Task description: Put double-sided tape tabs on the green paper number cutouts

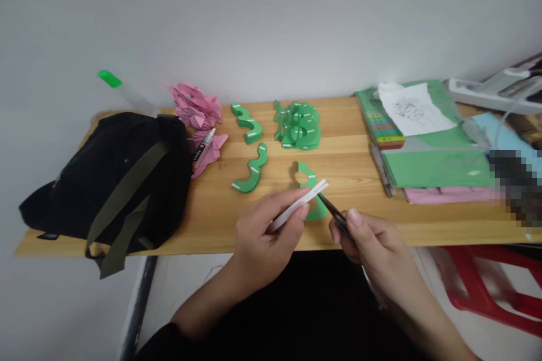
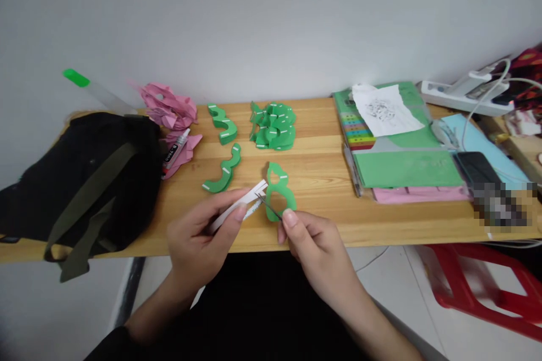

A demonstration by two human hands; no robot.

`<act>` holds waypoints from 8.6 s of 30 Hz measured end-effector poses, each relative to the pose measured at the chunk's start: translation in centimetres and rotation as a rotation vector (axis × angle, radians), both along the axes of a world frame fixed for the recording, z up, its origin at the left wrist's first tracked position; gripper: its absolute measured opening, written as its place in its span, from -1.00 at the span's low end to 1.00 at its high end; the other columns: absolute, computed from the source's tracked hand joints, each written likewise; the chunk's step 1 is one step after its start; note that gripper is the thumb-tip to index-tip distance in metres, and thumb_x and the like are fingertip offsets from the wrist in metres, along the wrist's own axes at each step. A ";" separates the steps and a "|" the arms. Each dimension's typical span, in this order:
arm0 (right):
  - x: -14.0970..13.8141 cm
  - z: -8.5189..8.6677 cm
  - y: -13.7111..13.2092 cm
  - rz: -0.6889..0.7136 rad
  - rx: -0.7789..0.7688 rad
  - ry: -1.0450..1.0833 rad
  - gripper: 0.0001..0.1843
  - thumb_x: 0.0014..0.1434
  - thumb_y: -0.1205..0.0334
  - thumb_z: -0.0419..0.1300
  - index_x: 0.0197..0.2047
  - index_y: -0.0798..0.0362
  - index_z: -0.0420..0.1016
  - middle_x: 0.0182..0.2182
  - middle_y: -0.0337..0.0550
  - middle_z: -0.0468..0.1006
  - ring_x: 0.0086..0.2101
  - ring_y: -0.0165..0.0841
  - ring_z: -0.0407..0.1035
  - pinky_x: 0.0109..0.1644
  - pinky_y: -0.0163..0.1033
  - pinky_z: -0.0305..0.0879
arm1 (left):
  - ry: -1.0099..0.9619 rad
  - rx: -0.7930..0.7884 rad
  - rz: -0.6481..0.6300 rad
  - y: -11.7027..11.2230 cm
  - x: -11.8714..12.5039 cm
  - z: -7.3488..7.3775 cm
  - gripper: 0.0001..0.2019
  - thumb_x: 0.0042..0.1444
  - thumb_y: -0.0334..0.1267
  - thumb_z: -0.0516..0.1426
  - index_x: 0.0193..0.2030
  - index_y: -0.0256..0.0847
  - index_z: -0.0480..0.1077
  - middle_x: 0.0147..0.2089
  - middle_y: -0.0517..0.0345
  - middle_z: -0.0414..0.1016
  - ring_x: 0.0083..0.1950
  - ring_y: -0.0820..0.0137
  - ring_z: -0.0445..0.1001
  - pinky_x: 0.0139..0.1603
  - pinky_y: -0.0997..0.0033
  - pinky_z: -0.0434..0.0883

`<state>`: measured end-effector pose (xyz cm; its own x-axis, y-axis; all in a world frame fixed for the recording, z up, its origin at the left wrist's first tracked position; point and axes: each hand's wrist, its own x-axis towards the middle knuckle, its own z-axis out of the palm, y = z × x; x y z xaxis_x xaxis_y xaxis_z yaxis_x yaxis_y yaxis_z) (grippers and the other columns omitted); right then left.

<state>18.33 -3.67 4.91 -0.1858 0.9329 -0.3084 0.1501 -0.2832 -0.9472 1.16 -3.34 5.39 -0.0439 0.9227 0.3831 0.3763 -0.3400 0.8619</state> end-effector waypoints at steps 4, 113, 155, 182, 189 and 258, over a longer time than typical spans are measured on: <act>-0.1 0.1 0.1 0.033 -0.004 -0.021 -0.38 0.18 -0.32 -0.01 -0.55 0.06 0.37 -0.73 -0.38 -0.01 -0.67 -0.51 -0.13 -0.62 -0.33 -0.21 | -0.003 0.000 0.012 -0.1 0.3 0.1 -0.82 0.18 -0.31 0.13 -0.11 -0.08 0.51 -0.25 0.18 0.65 -0.36 0.42 0.57 -0.31 0.41 0.54; -2.6 -2.4 0.6 0.146 0.125 0.110 -0.74 0.01 -0.02 0.29 -0.42 0.02 0.54 -0.69 -0.33 0.28 -0.65 -0.49 0.13 -0.60 -0.35 0.08 | -0.577 -0.198 0.155 -2.6 -1.4 -3.0 -0.47 0.02 -0.39 0.20 0.16 -0.01 0.33 -0.58 0.44 0.33 -0.66 0.63 0.26 -0.64 0.68 0.26; -0.3 -4.1 0.5 0.144 0.960 -0.555 -0.80 0.23 0.18 0.14 -0.25 0.08 0.56 -0.49 -0.14 0.64 -0.55 -0.37 0.50 -0.51 -0.35 0.33 | 0.670 0.047 0.540 -1.5 -7.2 -5.5 -0.76 0.18 -0.27 0.11 -0.06 -0.31 0.45 -0.18 -0.07 0.50 -0.21 0.28 0.48 -0.15 0.28 0.43; -4.7 -1.4 2.0 0.039 -0.125 0.402 -0.71 0.07 0.04 0.31 -0.22 0.06 0.53 -0.68 -0.47 -0.02 -0.67 -0.57 -0.19 -0.64 -0.35 -0.27 | -0.456 -0.438 -0.163 -4.0 -5.1 -1.7 -0.92 0.16 -0.38 0.16 -0.33 -0.17 0.46 -0.36 0.21 0.40 -0.29 0.46 0.38 -0.24 0.46 0.33; -3.7 -0.9 1.3 0.008 -0.091 0.442 -0.82 0.07 0.11 0.30 -0.32 0.03 0.48 -0.63 -0.43 0.09 -0.66 -0.58 -0.20 -0.65 -0.34 -0.24 | -0.508 -0.437 -0.242 -3.9 -4.3 -2.1 -0.94 0.17 -0.30 0.17 -0.31 -0.17 0.45 -0.35 0.18 0.39 -0.27 0.41 0.37 -0.21 0.39 0.33; 1.8 -6.7 2.0 -0.461 -0.182 0.072 -0.64 -0.11 -0.04 0.36 -0.43 0.10 0.47 -0.72 -0.47 0.05 -0.67 -0.56 -0.11 -0.62 -0.34 -0.16 | 0.954 0.038 -0.523 3.6 1.6 -2.7 -0.75 0.15 -0.21 0.14 -0.08 -0.27 0.47 0.13 -0.15 0.45 0.24 0.05 0.33 0.35 -0.14 0.06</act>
<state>20.10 -1.65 -1.84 0.2063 0.8553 -0.4753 -0.0938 -0.4663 -0.8797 2.79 0.31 2.65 0.6818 0.7272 0.0799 0.6857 -0.6733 0.2767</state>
